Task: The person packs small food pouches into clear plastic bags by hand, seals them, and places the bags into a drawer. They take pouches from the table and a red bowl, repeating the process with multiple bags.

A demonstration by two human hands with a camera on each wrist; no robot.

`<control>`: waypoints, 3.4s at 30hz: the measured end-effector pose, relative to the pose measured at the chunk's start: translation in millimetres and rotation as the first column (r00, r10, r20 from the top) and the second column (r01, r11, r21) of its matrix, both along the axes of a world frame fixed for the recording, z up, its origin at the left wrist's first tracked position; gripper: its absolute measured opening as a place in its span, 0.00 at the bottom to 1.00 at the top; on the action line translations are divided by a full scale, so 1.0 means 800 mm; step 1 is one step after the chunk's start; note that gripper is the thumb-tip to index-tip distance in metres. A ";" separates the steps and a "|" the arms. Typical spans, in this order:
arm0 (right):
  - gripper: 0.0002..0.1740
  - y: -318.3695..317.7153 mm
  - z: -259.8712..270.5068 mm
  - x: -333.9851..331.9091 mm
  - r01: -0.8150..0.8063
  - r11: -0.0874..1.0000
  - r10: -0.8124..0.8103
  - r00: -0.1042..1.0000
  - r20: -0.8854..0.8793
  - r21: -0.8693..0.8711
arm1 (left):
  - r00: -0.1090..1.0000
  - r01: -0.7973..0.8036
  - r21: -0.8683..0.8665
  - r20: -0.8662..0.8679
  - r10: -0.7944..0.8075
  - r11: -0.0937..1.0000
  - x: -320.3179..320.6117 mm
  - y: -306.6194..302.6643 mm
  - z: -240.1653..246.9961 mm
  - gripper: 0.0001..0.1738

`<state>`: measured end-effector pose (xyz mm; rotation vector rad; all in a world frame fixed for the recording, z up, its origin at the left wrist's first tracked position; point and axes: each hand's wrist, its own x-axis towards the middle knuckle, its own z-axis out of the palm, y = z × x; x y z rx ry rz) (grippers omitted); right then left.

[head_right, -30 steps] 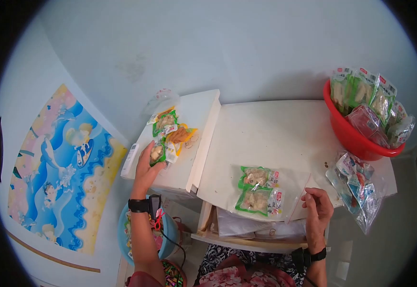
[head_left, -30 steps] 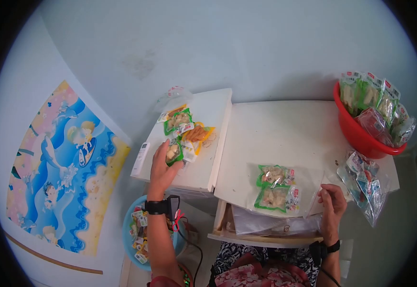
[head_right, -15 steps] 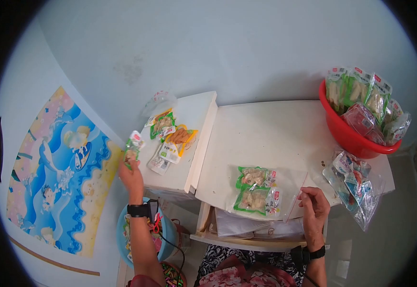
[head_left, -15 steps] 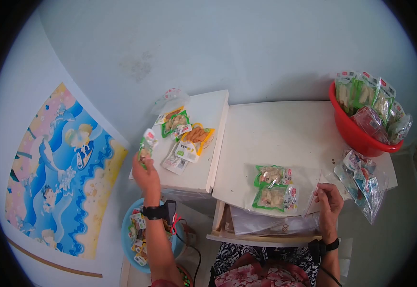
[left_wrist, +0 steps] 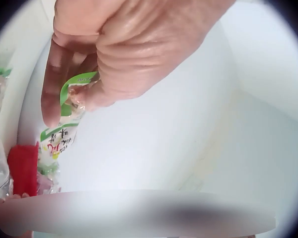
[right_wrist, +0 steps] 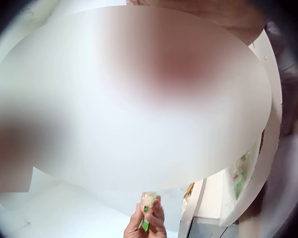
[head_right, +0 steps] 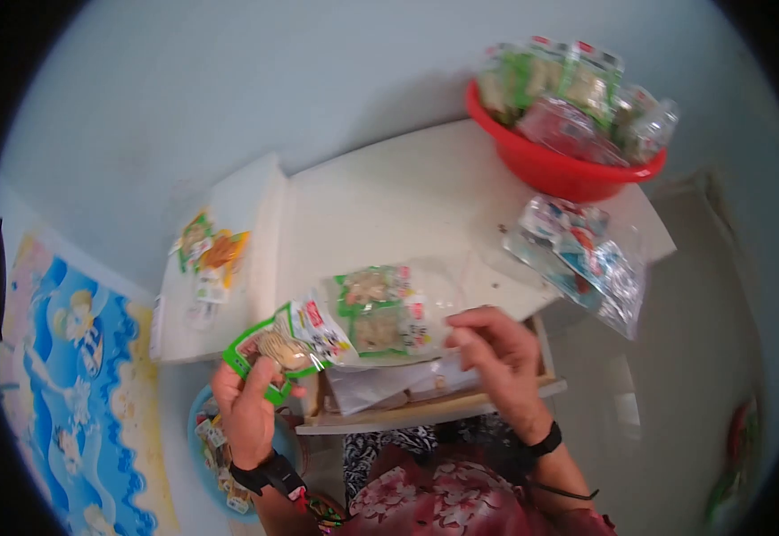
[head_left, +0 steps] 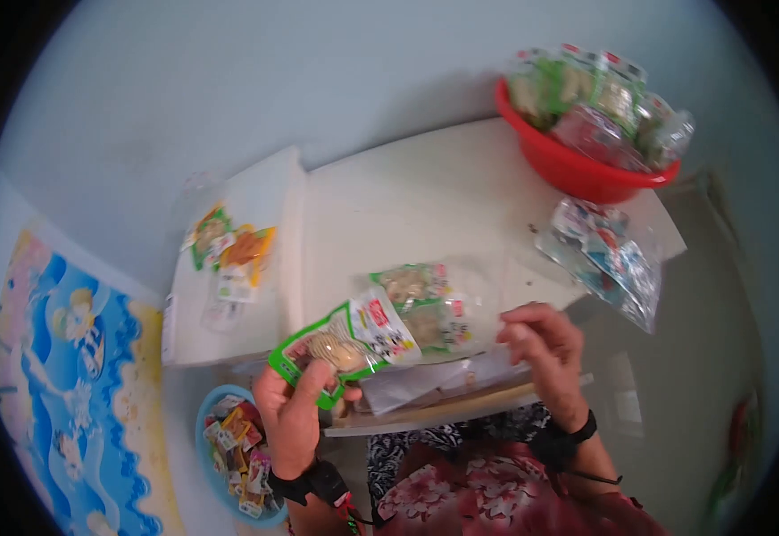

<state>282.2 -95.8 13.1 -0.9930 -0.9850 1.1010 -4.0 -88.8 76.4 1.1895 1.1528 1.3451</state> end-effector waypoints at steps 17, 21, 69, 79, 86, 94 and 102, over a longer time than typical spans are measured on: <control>0.16 -0.062 -0.011 0.044 -0.062 0.974 0.059 0.998 -0.022 -0.220 | 0.912 0.292 -0.054 -0.284 -0.295 0.955 0.101 -0.007 -0.050 0.21; 0.13 -0.058 -0.007 0.082 0.178 0.965 -0.190 0.981 -0.048 -0.192 | 0.751 0.168 0.270 -0.658 0.055 0.948 0.129 0.006 -0.054 0.23; 0.25 0.105 -0.028 -0.046 -0.291 0.938 0.238 0.936 -0.259 -0.190 | 0.802 0.285 0.535 -0.587 0.108 0.796 0.141 0.026 -0.075 0.12; 0.09 0.034 -0.053 -0.020 0.125 0.992 -0.126 0.991 0.036 0.028 | 0.758 0.202 0.517 -0.621 0.202 0.832 0.051 0.036 -0.039 0.10; 0.06 0.029 -0.062 -0.007 0.117 0.993 -0.116 0.993 0.017 -0.013 | 0.587 -0.180 0.521 -0.624 0.516 0.834 -0.079 0.106 0.016 0.08; 0.06 0.033 -0.069 0.007 0.062 0.997 -0.064 0.998 -0.024 -0.052 | 0.282 -0.364 0.330 -0.852 0.441 0.871 -0.243 0.243 0.030 0.34; 0.06 0.035 -0.066 0.012 0.007 0.997 -0.007 1.000 0.000 -0.072 | 0.440 -0.402 0.234 -0.799 0.411 0.885 -0.244 0.289 0.005 0.45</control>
